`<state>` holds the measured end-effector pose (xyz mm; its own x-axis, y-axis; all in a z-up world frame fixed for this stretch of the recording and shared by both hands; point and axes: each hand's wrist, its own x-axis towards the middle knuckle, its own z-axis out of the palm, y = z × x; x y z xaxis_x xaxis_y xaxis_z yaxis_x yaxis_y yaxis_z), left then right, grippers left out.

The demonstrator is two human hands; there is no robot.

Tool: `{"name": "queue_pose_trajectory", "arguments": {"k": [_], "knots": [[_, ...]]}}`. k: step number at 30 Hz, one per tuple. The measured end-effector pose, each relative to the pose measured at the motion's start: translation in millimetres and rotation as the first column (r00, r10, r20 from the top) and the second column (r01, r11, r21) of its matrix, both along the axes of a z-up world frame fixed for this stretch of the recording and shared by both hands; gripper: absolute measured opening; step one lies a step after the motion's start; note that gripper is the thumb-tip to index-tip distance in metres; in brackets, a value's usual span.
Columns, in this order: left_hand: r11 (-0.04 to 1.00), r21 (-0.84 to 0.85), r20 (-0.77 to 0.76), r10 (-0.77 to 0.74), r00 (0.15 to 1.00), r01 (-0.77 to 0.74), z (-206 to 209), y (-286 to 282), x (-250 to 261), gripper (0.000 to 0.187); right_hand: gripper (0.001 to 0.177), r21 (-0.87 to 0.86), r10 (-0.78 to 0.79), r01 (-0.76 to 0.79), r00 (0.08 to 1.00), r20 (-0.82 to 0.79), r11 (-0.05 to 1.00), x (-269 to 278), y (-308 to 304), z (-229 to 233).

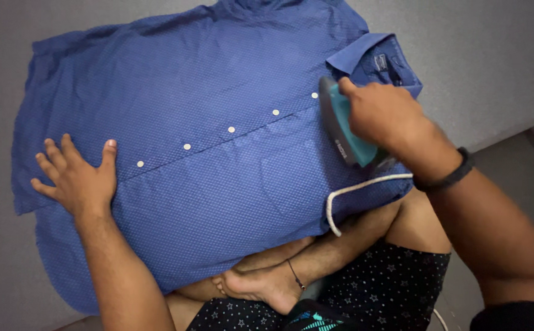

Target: The person irons a blue button-up shirt laid out on a flat surface. They use a handheld electric iron to smooth the collar, front placket, and body of the shirt, moving the iron back and forth while holding the fabric with the other hand.

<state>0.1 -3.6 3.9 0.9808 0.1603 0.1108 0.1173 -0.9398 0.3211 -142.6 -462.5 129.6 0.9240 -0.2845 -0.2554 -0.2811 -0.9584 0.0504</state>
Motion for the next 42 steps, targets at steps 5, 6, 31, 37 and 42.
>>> {"name": "queue_pose_trajectory", "arguments": {"k": [5,6,31,37,42], "knots": [[1.0,0.009,0.016,-0.005,1.0,0.005,-3.6,3.8,1.1,0.091,0.059,0.004,0.045,-0.045,0.998,0.041,0.999,11.2,-5.9,0.2],[1.0,0.011,0.023,-0.009,1.0,0.009,-4.8,4.4,0.7,0.091,0.058,0.002,0.049,-0.05,0.998,0.028,0.999,10.6,-6.8,-0.4],[1.0,0.011,0.058,-0.02,0.998,0.019,-12.1,8.7,6.2,0.093,0.074,0.16,0.119,-0.105,0.989,-0.086,0.982,30.6,52.4,12.5],[1.0,0.011,0.064,-0.022,0.998,0.022,-16.1,11.6,6.6,0.092,0.052,0.062,0.19,-0.19,0.982,0.013,0.98,36.0,53.5,6.9],[1.0,0.026,0.069,-0.011,0.998,0.009,-21.6,13.0,9.5,0.091,0.053,0.133,0.109,-0.104,0.994,-0.028,0.986,6.5,59.0,14.7]]}}
